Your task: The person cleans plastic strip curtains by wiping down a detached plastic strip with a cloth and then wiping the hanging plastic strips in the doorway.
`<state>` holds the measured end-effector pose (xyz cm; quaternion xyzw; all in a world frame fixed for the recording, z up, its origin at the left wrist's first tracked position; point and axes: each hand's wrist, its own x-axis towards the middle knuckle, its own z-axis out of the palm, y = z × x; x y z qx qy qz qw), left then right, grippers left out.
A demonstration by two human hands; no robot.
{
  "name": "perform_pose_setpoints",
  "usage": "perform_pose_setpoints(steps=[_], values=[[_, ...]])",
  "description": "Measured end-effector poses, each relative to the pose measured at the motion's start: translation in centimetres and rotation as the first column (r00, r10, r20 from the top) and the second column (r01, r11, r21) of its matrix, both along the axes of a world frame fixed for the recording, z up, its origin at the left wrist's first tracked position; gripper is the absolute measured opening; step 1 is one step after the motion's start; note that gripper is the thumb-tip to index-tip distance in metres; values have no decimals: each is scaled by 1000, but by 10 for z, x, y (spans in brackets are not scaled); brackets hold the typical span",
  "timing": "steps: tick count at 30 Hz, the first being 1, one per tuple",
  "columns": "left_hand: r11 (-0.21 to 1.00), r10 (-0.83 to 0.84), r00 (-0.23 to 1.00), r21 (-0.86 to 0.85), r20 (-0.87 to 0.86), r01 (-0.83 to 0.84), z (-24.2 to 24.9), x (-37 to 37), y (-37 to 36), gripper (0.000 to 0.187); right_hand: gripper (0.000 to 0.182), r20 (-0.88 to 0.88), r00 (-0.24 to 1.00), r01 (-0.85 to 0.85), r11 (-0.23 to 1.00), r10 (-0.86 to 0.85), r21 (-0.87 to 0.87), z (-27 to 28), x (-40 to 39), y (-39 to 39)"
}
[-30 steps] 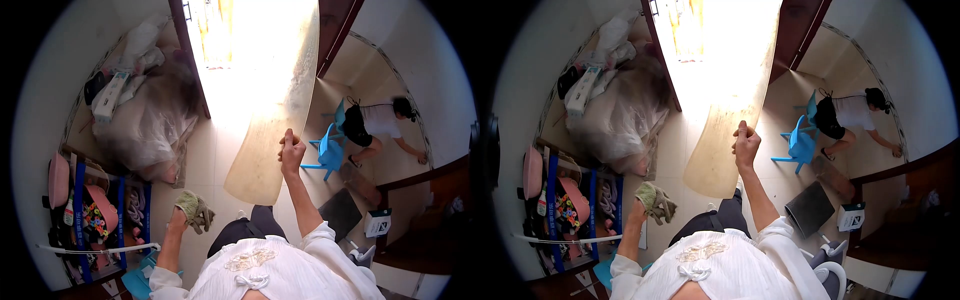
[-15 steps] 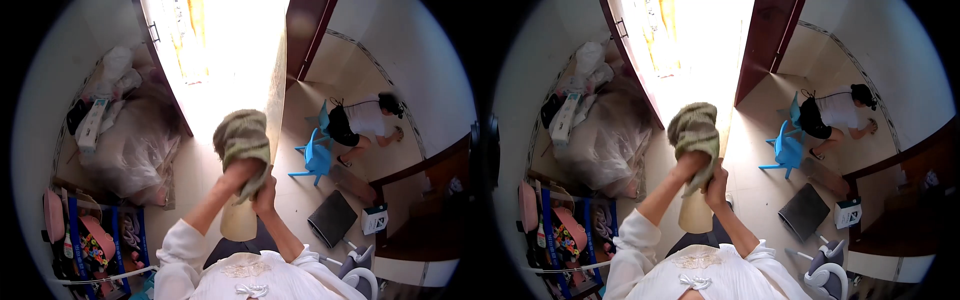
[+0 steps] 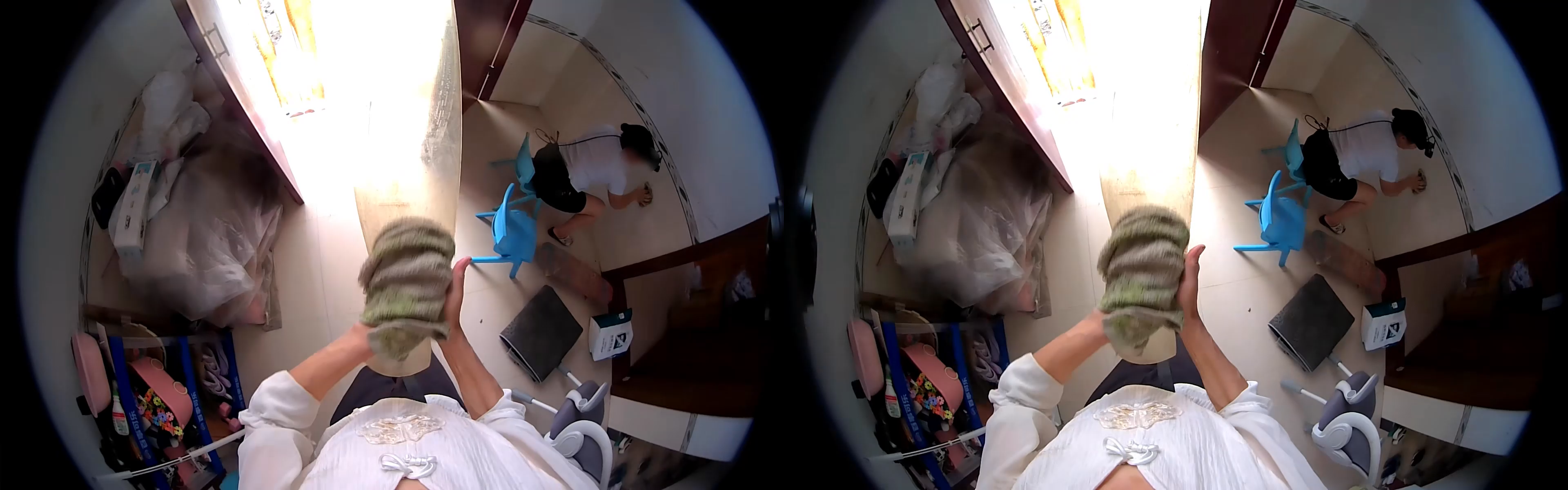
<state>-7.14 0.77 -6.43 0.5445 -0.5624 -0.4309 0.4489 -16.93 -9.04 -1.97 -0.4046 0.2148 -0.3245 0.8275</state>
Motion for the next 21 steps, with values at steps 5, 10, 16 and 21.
perform_pose_setpoints(steps=[5,10,16,21], values=[[957,-229,819,275,527,90,49,63,-87,37,57,-50,998,43,996,-39,76,-18,12,4],[993,47,890,72,454,-89,49,2,-16,35,69,49,968,202,879,-247,433,1,14,10],[899,437,656,-274,616,-341,-12,-6,34,44,48,-134,982,122,988,-135,-99,23,-9,5],[857,454,610,-130,650,-499,108,71,12,41,36,-101,990,110,991,-102,72,36,-35,-10]])
